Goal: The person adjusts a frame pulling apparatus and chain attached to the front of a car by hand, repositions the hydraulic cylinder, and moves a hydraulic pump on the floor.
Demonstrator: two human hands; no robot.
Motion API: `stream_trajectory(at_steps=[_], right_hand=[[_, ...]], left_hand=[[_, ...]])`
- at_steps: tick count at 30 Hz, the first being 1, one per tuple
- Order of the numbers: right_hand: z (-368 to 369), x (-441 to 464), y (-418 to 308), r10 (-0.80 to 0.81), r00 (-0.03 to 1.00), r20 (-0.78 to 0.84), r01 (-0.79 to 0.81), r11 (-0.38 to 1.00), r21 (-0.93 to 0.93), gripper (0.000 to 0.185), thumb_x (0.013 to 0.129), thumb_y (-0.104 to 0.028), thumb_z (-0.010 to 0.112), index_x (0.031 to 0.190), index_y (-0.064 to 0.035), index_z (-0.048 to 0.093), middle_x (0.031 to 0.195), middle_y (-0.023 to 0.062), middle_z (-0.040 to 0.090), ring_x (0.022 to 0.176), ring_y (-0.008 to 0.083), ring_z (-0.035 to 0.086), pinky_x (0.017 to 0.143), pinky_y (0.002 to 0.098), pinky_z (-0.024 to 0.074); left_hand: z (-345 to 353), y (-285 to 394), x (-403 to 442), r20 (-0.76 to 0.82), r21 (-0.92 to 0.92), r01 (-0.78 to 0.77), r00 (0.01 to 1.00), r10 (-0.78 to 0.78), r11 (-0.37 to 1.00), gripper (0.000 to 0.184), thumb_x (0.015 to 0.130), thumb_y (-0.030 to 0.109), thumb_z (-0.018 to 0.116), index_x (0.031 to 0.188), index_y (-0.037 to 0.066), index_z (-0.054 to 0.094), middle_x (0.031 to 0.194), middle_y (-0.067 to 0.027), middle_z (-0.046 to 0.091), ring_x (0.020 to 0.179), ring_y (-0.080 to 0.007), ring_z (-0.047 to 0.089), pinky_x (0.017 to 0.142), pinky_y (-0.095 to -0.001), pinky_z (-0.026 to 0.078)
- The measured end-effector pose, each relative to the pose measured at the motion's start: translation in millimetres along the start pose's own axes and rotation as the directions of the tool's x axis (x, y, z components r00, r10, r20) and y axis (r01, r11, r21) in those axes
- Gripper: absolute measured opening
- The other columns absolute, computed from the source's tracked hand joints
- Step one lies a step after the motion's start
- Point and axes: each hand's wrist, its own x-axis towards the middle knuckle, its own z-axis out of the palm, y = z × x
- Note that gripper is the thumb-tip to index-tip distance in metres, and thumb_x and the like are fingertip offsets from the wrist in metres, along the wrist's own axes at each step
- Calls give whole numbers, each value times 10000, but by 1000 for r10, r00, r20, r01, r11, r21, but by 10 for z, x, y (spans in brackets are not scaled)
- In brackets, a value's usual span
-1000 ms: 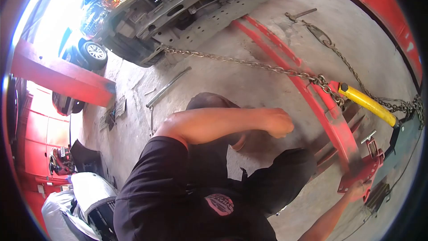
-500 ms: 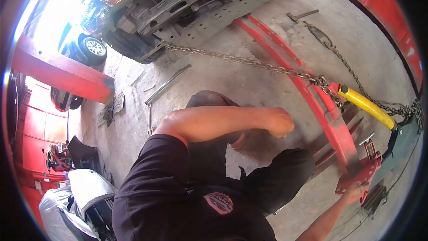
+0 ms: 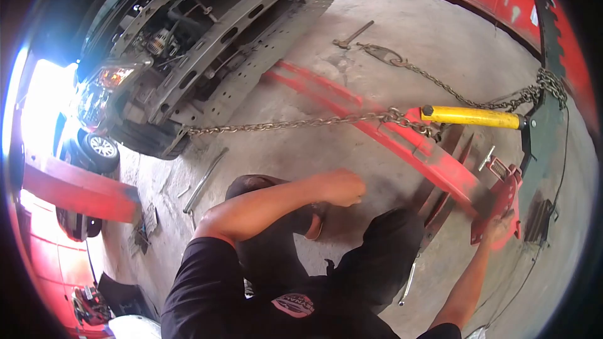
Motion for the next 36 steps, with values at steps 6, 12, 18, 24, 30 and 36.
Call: stream_trajectory(at_steps=[6, 12, 18, 24, 30, 36], right_hand=[[-71, -35, -110, 40, 999, 11, -40, 999, 36, 410, 927, -166, 471, 1289, 27, 453, 1226, 266, 557, 1125, 410, 543, 919, 447, 446], [-129, -63, -205, 9, 999, -31, -8, 998, 54, 367, 932, -166, 471, 1251, 15, 457, 1139, 281, 574, 1049, 440, 554, 838, 471, 447], [16, 20, 53, 3, 1000, -14, -2, 999, 48, 383, 932, -209, 444, 1247, 8, 462, 1163, 273, 567, 1049, 438, 558, 832, 466, 459], [-298, -7, -281, 66, 990, 127, -63, 998, -22, 427, 929, -277, 394, 1280, -43, 462, 1216, 226, 560, 1043, 435, 563, 839, 461, 467], [-101, 33, -11, -45, 997, 57, 46, 999, -21, 447, 944, -302, 393, 1261, 3, 473, 1190, 274, 548, 1030, 435, 565, 856, 465, 456], [-195, 3, -196, -43, 999, -3, 43, 996, -74, 397, 931, -261, 425, 1237, -21, 503, 1127, 241, 594, 980, 416, 594, 787, 466, 469]], left_hand=[[-116, 33, -21, 64, -61, 72, 996, -68, 996, 245, 836, 260, 614, 872, 25, 671, 849, -197, 649, 842, -382, 625, 737, -484, 485], [-275, 5, -48, 78, -100, 143, 988, -136, 985, 262, 842, 283, 594, 895, 38, 669, 869, -192, 650, 855, -382, 621, 754, -484, 479], [-228, 11, -67, 28, -60, 84, 996, -82, 995, 271, 836, 287, 594, 878, 29, 668, 875, -189, 653, 865, -379, 622, 769, -485, 479], [22, -95, 5, -32, -32, 57, 998, -58, 998, 267, 812, 276, 612, 846, 21, 684, 852, -187, 665, 874, -373, 632, 790, -473, 492], [-178, -25, -91, -12, -27, 66, 998, -67, 997, 276, 807, 264, 619, 868, 6, 695, 883, -197, 671, 912, -374, 633, 814, -466, 496], [-145, -35, -65, -29, -41, 81, 996, -82, 996, 284, 808, 272, 624, 882, 6, 693, 901, -197, 672, 920, -378, 629, 819, -460, 498]])
